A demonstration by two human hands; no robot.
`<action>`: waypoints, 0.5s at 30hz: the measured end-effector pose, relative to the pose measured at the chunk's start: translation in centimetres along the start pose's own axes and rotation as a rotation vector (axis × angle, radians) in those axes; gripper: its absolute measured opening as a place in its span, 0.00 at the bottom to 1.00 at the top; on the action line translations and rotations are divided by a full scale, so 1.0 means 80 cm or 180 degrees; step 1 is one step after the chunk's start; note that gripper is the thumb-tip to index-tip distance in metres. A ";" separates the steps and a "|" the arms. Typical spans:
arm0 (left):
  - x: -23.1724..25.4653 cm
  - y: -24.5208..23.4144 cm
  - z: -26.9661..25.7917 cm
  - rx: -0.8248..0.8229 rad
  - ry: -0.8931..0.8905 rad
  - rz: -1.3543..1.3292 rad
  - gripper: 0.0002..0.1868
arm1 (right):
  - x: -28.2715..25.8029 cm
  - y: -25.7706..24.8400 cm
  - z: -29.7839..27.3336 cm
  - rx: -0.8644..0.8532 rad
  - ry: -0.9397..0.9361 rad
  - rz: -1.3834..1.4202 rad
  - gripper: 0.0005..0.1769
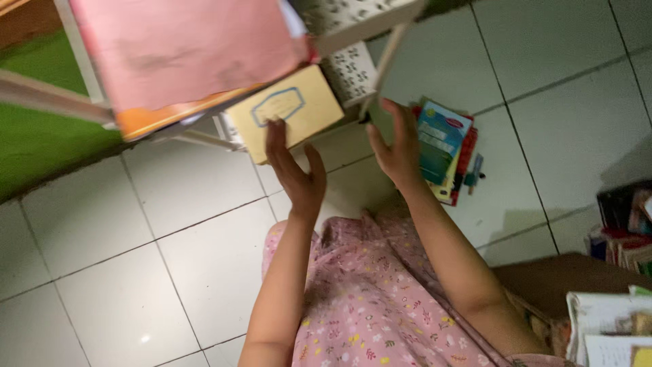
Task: The person sits on the floor and repeatedly picks up notebooks and folders from a white plastic rolling cart, places them on the floor, and then returns them to the cart. The person handles several different notebooks and folders, including a red plaid notebook and a yellow folder, moving them between the cart and the floor.
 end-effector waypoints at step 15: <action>-0.146 0.431 -0.374 -0.4113 -0.1698 -0.0637 0.48 | 0.467 -0.107 -0.335 -0.0033 0.4429 0.0404 0.61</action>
Point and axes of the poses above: each hand's wrist, its own z-axis towards the middle knuckle, its own y-axis out of the palm, x = y × z, the point moved 7 cm from there along z, towards the middle knuckle, and after that the axes turned 2 degrees about z, right-handed, at the moved point
